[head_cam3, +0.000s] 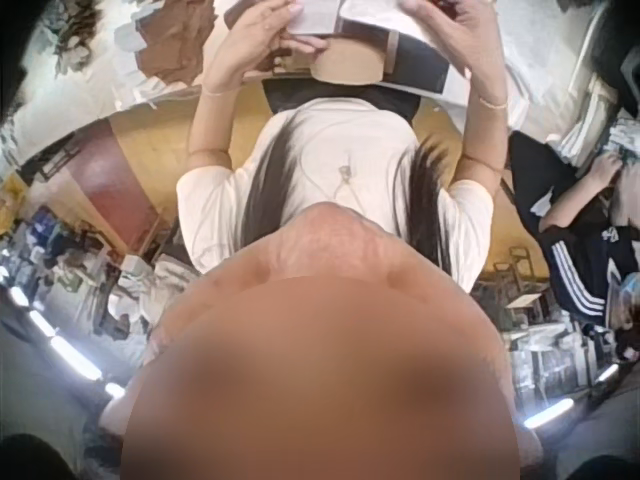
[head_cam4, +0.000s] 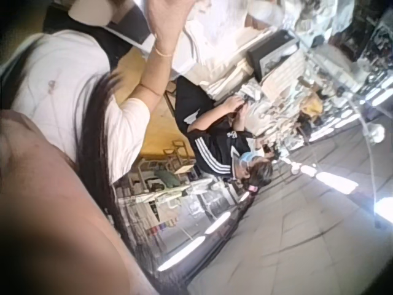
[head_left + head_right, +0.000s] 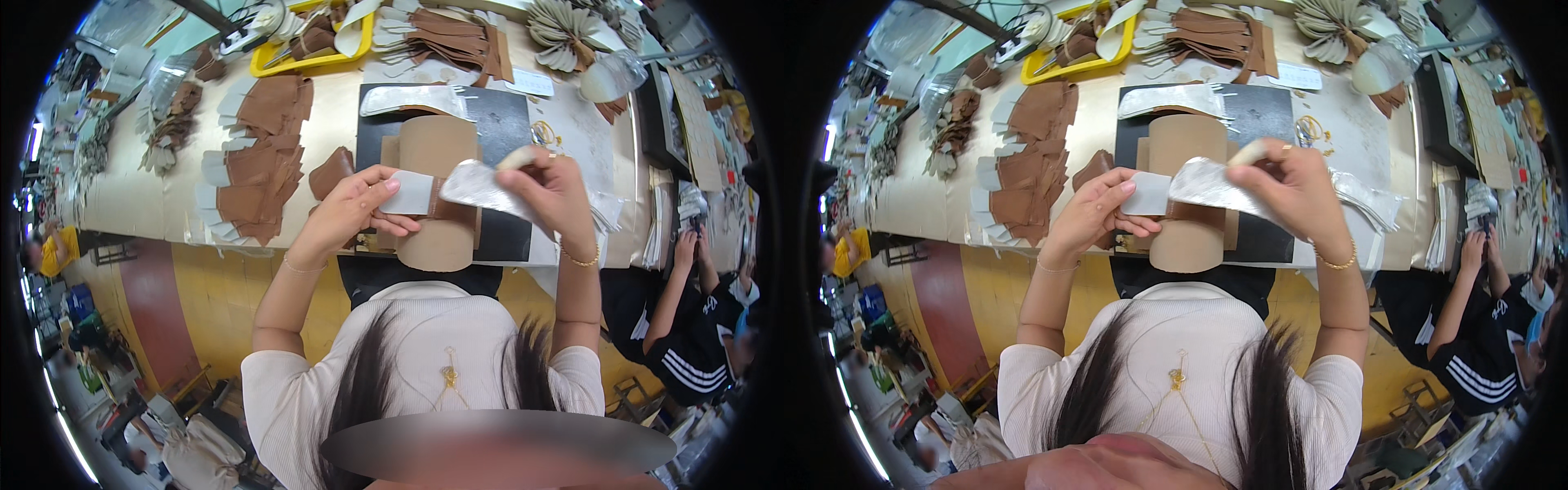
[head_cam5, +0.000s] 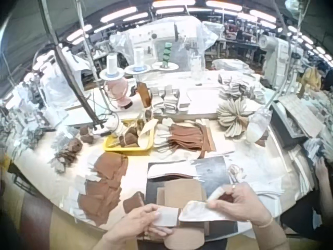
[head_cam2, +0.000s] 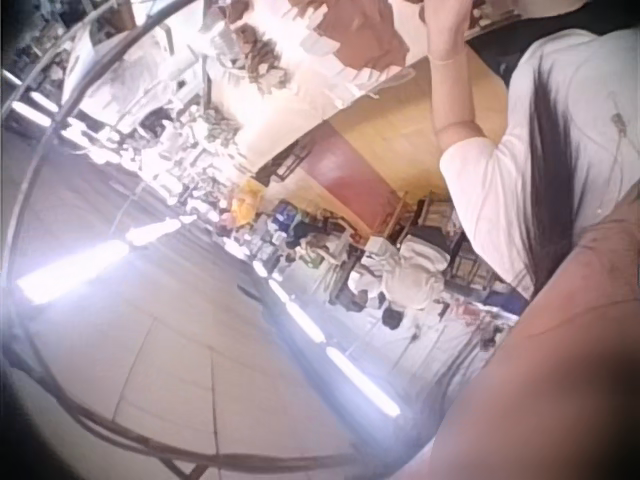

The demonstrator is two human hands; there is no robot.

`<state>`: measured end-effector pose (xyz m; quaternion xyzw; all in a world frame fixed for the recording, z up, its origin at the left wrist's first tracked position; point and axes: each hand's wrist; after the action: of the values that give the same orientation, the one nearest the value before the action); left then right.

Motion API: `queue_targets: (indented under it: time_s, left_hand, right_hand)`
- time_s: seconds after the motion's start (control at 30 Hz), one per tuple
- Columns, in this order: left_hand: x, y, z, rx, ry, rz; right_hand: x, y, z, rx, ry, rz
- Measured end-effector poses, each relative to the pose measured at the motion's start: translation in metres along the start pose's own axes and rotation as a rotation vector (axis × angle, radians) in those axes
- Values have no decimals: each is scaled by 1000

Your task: The person repeatedly picks up small white and brown paper pieces, applies glue to the white pieces, and attaches them to a brown base. They continue this process, stacking the finished units and occasionally adjusting the pile of materials on the table.

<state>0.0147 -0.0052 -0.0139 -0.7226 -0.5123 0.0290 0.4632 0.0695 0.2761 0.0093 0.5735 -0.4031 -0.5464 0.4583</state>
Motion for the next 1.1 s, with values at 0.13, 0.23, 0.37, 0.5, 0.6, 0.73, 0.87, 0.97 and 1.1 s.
queue_targets:
  time_s: [0.13,0.23,0.37,0.5,0.6,0.73,0.87,0.97,1.1]
  left_hand:
    - [-5,4,-1,28,28,-17]
    - [-6,5,0,5,30,-93]
    - [-8,3,0,-20,32,-96]
    - [-9,3,1,-35,56,-57]
    - [-9,5,2,-10,50,-44]
    - [-10,6,3,-19,43,-13]
    - [-10,7,5,-53,29,8]
    - [-12,7,7,-73,35,3]
    - [-15,9,8,-88,23,12]
  right_hand:
    - [36,17,28,31,213,-242]
    - [48,22,35,-71,228,-311]
    - [54,22,39,-135,225,-409]
    - [58,19,40,-146,228,-425]
    - [59,17,39,-141,226,-463]
    - [59,18,38,-143,235,-522]
    - [61,19,38,-157,222,-563]
    - [59,20,35,-164,237,-567]
    - [43,19,24,-89,199,-465]
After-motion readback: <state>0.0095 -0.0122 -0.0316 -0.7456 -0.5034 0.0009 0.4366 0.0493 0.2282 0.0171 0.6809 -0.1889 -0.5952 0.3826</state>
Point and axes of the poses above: each hand's wrist, its own z-axis towards the middle knuckle, its own x-axis out of the palm, y = z × x, and after that the axes turned 6 degrees about -x, right-handed
